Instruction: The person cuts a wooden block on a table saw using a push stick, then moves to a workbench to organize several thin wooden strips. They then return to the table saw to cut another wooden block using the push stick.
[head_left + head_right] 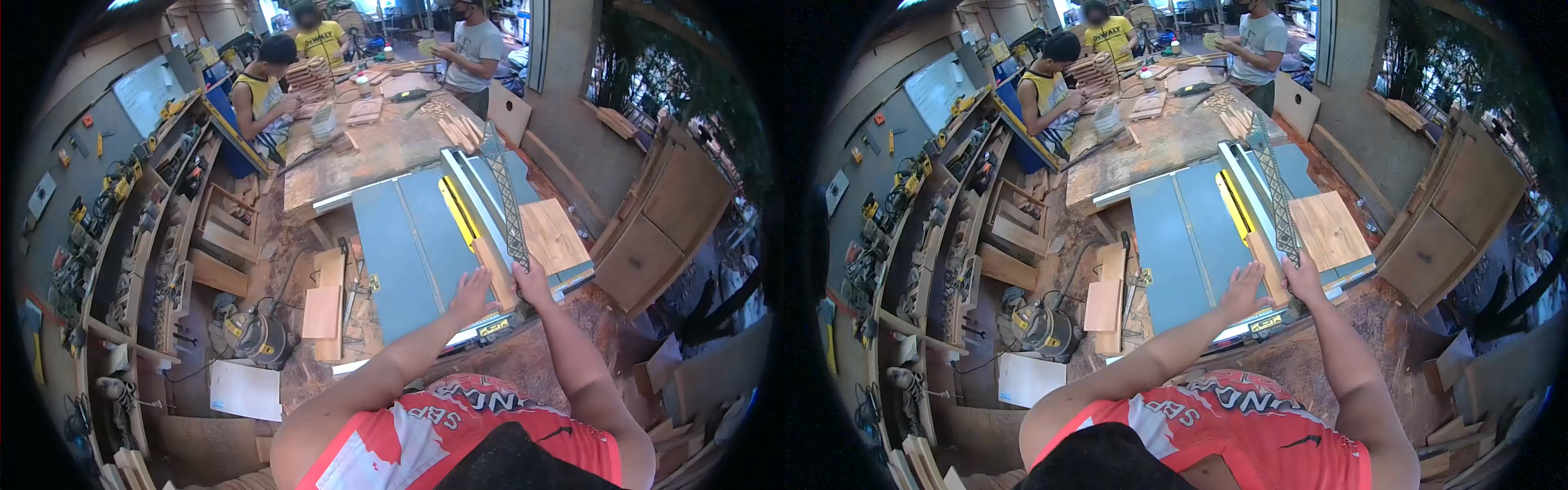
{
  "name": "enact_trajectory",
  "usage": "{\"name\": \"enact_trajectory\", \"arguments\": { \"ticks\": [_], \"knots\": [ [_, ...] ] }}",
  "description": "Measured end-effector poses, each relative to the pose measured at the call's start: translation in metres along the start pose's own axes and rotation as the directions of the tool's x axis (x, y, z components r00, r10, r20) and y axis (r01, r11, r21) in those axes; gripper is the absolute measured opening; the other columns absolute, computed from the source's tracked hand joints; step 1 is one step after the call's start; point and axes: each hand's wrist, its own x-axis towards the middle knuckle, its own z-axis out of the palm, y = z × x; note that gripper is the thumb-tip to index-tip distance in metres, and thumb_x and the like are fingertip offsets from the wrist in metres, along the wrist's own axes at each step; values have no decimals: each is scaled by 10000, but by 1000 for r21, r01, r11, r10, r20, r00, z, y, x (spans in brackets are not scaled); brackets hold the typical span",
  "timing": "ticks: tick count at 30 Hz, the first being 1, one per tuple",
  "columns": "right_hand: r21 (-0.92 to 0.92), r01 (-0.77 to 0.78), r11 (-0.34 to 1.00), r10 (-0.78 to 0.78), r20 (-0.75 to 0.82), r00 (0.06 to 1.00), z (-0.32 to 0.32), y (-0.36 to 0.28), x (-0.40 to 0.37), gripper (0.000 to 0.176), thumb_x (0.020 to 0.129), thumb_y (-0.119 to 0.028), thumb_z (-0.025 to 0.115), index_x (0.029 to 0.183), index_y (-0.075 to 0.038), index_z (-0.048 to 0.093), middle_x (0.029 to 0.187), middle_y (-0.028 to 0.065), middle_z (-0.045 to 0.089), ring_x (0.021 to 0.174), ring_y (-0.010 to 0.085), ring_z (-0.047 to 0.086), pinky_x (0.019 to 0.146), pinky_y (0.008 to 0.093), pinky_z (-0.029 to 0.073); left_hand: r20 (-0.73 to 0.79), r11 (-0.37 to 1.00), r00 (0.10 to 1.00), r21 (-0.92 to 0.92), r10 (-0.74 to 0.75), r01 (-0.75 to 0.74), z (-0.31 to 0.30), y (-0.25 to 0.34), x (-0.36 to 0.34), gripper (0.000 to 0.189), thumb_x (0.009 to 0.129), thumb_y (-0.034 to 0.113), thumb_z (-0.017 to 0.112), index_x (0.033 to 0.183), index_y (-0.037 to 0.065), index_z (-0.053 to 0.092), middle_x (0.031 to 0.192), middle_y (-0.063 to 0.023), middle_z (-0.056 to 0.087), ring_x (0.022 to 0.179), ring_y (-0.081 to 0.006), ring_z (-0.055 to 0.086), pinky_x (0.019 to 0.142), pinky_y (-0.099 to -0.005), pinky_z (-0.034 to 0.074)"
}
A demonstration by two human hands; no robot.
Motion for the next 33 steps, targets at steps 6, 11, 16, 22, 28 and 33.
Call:
{"name": "enact_trajectory", "arguments": {
  "ticks": [6,11,16,22,28,33],
  "knots": [
    [64,33,997,-37,62,997,-2,7,3,191,977,-192,586,1030,-13,549,680,40,585,505,115,567,471,283,469,-33,1000,999,-9,14,-14,3,-2,-2,911,857,506,668,1502,-13,287,1545,-229,332,1475,-326,260,1194,-519,173],
    [0,28,1000,-28,48,998,-2,11,4,222,971,-207,596,1056,-6,553,670,43,591,489,118,573,464,279,468,-44,1000,999,-16,25,-26,-1,-1,-4,902,853,488,682,1498,-12,297,1540,-225,343,1471,-328,269,1195,-514,177],
    [-90,119,989,-118,11,993,-2,11,4,245,967,-233,600,1048,-4,570,651,63,602,493,135,583,479,309,469,9,1000,1000,-5,13,-12,4,-4,0,920,836,480,703,1500,-8,294,1537,-223,349,1460,-335,293,1187,-522,192],
    [-188,65,980,-74,-44,996,-4,7,2,249,967,-242,605,1003,1,564,615,62,594,496,145,583,482,321,464,-69,993,997,-115,-38,30,-1,5,-7,926,802,493,736,1468,-13,337,1503,-231,390,1435,-349,334,1173,-534,221],
    [-32,31,999,-31,-13,999,-2,-2,0,248,973,-240,596,996,3,552,604,52,593,491,137,580,478,306,459,-98,1000,995,-25,-11,9,-3,3,2,916,777,492,761,1447,-6,384,1497,-232,394,1424,-371,335,1162,-534,238],
    [-50,22,999,-23,-15,1000,-2,-1,1,262,973,-249,601,1008,8,560,616,49,594,494,123,580,485,296,461,-90,999,996,-21,-29,27,9,-5,5,899,766,482,774,1434,-3,416,1505,-221,389,1424,-383,325,1164,-536,220]
  ]
}}
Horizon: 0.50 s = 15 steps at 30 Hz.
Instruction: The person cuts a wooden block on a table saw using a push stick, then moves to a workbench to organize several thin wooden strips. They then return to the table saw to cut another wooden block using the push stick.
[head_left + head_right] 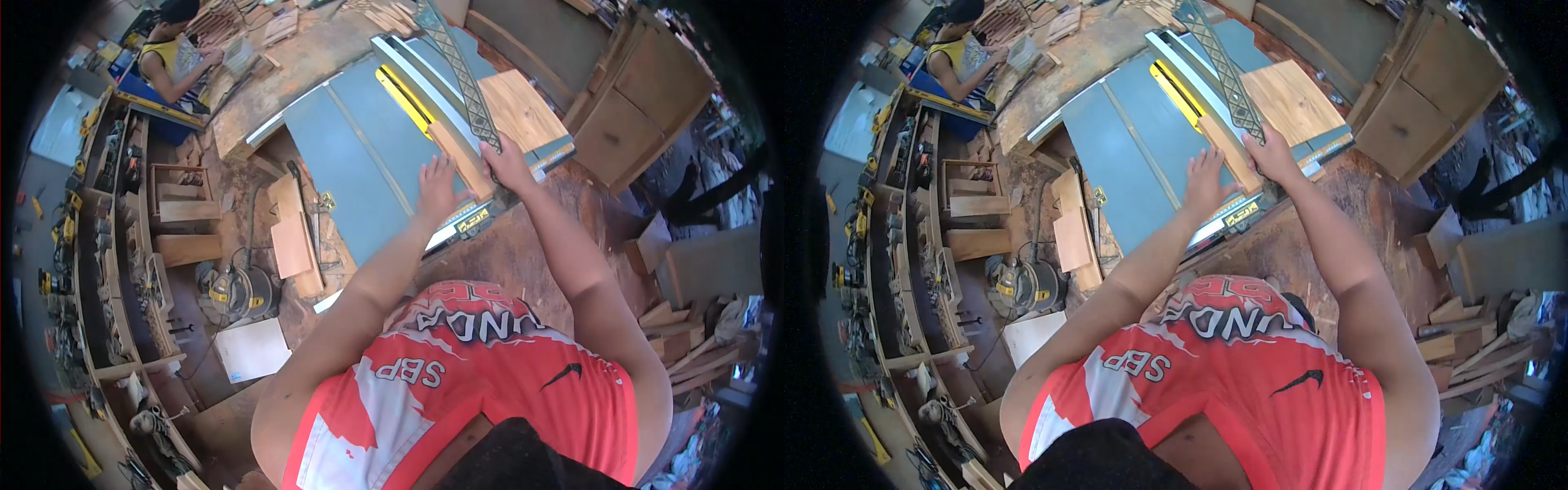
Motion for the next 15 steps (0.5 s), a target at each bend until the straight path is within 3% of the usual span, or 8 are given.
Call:
{"name": "enact_trajectory", "arguments": {
  "ticks": [2,10,15],
  "knots": [
    [-5,-13,1000,13,-6,1000,0,-2,0,264,971,-250,603,1009,8,562,621,48,595,498,123,582,489,295,462,3,1000,1000,18,-14,14,3,-1,0,943,754,552,752,1443,4,415,1513,-200,389,1436,-369,306,1176,-528,189],
    [22,-16,1000,17,-39,999,-2,-7,-7,261,965,-245,609,1005,9,565,636,39,588,510,119,580,505,293,465,26,1000,999,7,-20,20,0,2,0,940,749,517,777,1448,10,405,1515,-215,386,1433,-379,310,1178,-534,180],
    [212,33,977,0,-154,988,-10,-3,-16,228,964,-237,600,952,-15,547,654,27,572,522,115,565,525,283,463,44,999,998,28,-44,42,-1,6,3,952,741,504,792,1452,9,397,1523,-208,383,1436,-377,310,1181,-529,174]
  ]
}}
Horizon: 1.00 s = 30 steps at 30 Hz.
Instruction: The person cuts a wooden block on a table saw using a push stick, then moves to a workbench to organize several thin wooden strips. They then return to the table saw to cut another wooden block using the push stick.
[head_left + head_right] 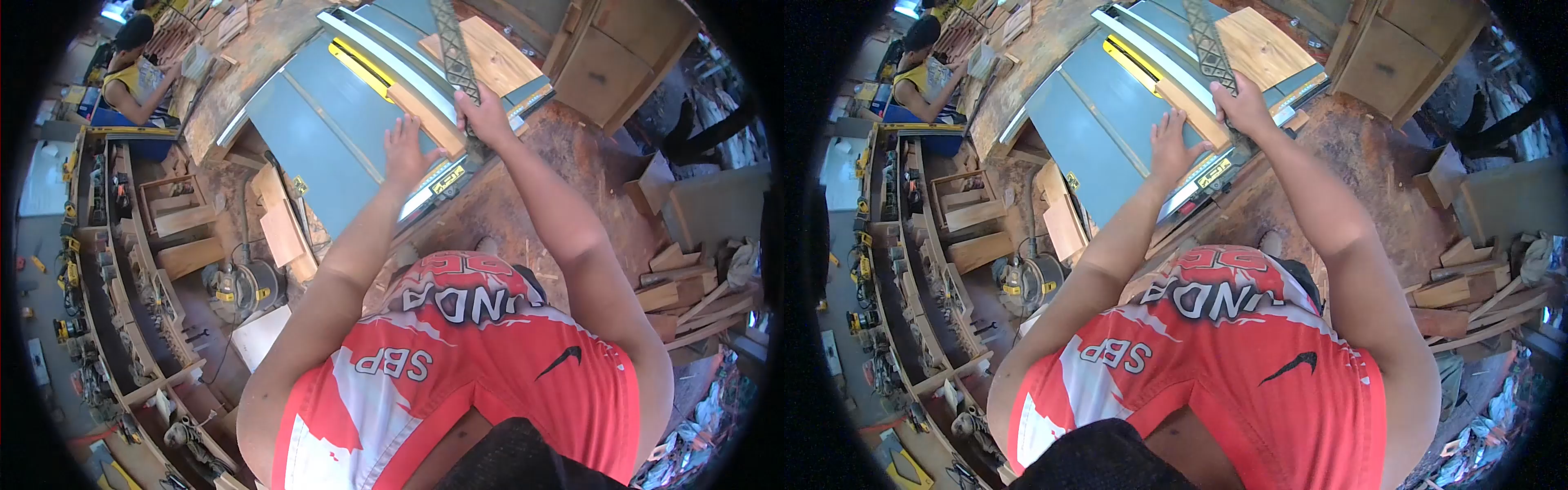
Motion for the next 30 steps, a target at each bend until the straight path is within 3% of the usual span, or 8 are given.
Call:
{"name": "enact_trajectory", "arguments": {
  "ticks": [8,11,14,17,21,23,24,30],
  "knots": [
    [259,-161,952,195,-111,974,-85,41,-89,174,964,-193,604,973,-54,500,625,32,541,498,132,559,462,281,450,32,999,999,46,-26,24,-5,3,1,911,752,445,806,1453,35,394,1527,-206,379,1450,-355,298,1190,-516,172],
    [301,-240,923,267,-51,962,-96,44,-95,167,970,-184,596,969,-65,479,627,28,534,486,134,554,439,275,446,4,999,1000,38,5,-6,-1,-1,-2,873,766,409,802,1452,48,401,1530,-195,378,1449,-353,304,1191,-522,179],
    [474,-229,850,227,61,972,-79,42,-80,162,973,-180,588,974,-65,473,641,27,533,482,127,544,451,277,453,-14,998,1000,62,3,-2,3,-7,-5,864,765,404,795,1458,61,409,1503,-184,417,1434,-350,330,1184,-527,205],
    [403,-118,908,73,127,989,-57,26,-50,144,977,-164,575,969,-64,472,656,23,529,500,117,542,468,275,463,0,1000,1000,13,20,-20,-6,4,-8,834,786,383,783,1463,63,414,1466,-179,459,1390,-356,384,1178,-509,236],
    [332,-91,939,12,232,973,-26,16,-24,121,971,-133,579,990,-49,495,678,22,541,538,101,551,504,268,471,-50,999,998,35,32,-30,2,5,-21,834,773,415,783,1442,56,439,1461,-184,458,1363,-365,407,1166,-498,265],
    [301,-128,945,44,273,961,-13,15,-16,149,968,-153,590,1008,-32,512,666,19,556,540,99,557,520,272,477,-21,995,998,80,63,-61,-7,16,-23,875,737,472,791,1425,47,457,1462,-194,448,1360,-375,406,1151,-497,284],
    [150,-106,983,62,273,960,-9,23,-13,203,970,-189,597,1042,-13,526,649,23,574,540,100,570,518,280,484,-35,996,996,51,81,-79,-7,14,-21,901,718,499,797,1419,42,462,1470,-204,434,1357,-390,401,1140,-504,292],
    [77,-89,993,64,289,955,-5,21,-13,262,967,-225,603,1070,10,549,639,45,596,526,118,595,489,294,480,-53,999,998,-16,42,-43,-3,12,-20,898,730,518,787,1410,23,472,1459,-212,455,1344,-400,418,1132,-490,306]
  ]
}}
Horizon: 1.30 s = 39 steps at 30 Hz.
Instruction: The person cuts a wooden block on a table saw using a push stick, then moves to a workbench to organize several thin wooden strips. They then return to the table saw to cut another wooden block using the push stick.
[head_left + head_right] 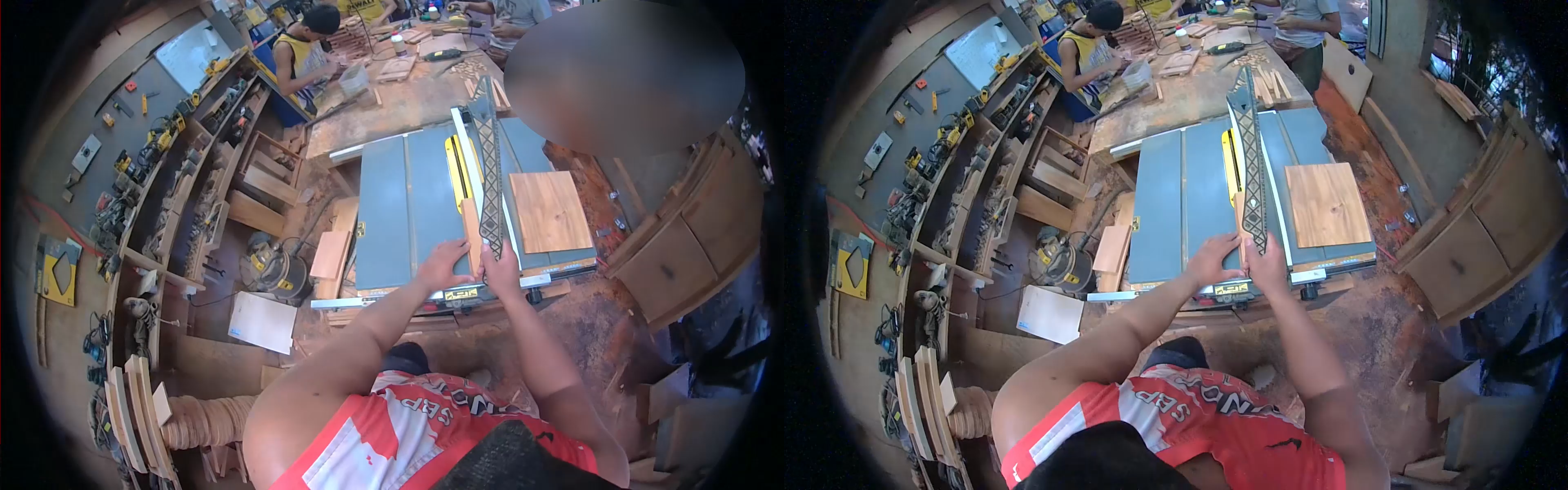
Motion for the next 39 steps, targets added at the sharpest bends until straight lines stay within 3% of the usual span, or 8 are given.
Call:
{"name": "enact_trajectory", "arguments": {
  "ticks": [7,9,16,29,33,35,37,39],
  "knots": [
    [-28,-1,1000,2,16,1000,-7,-6,0,228,977,-221,587,1023,-3,542,638,43,580,520,124,576,503,300,483,3,1000,1000,15,-3,3,8,-10,2,914,748,542,766,1423,10,457,1476,-216,445,1362,-388,414,1121,-481,314],
    [76,6,997,-6,1,1000,-6,-18,-3,205,982,-202,568,1006,-4,522,627,39,564,521,126,571,504,302,483,-12,996,1000,93,15,-14,3,-6,2,886,766,534,757,1432,31,458,1482,-193,448,1373,-356,416,1123,-478,312],
    [117,7,993,-3,-38,999,-5,-16,-1,164,992,-175,531,970,-14,505,638,40,557,528,125,575,511,294,482,-4,995,1000,101,-5,5,1,-4,0,884,772,555,742,1440,50,458,1494,-171,445,1382,-330,408,1135,-459,297],
    [46,68,997,-63,-90,994,-2,-12,-1,195,998,-205,533,947,-21,496,641,36,546,530,124,571,511,288,473,-27,999,999,46,20,-19,5,-13,4,827,788,510,745,1422,50,480,1480,-178,460,1368,-342,428,1123,-462,311],
    [38,54,998,-47,-159,986,-1,-11,-5,197,998,-208,540,938,-27,491,642,33,547,532,127,575,508,289,472,15,995,998,-85,-56,57,-8,-11,10,850,781,518,749,1427,46,462,1471,-181,463,1371,-341,426,1128,-470,301],
    [136,96,986,-64,-222,973,-2,-8,-17,195,996,-210,550,934,-37,483,651,36,547,532,131,571,506,288,472,72,985,996,-161,-55,66,-6,-22,22,903,764,539,756,1445,45,430,1477,-188,450,1378,-345,414,1132,-477,294],
    [169,107,980,-48,-320,946,1,-2,-46,183,990,-195,564,933,-44,478,654,37,537,528,132,558,503,285,469,-72,999,997,23,-23,24,4,-36,33,1045,719,608,759,1481,30,338,1497,-209,407,1399,-354,378,1136,-504,279],
    [180,-9,984,85,-422,903,1,10,-89,154,980,-164,574,955,-50,473,661,36,527,520,134,543,504,284,471,6,998,1000,59,8,-8,1,-40,42,1083,703,626,756,1477,10,315,1494,-214,398,1400,-355,366,1139,-520,264]
  ]
}}
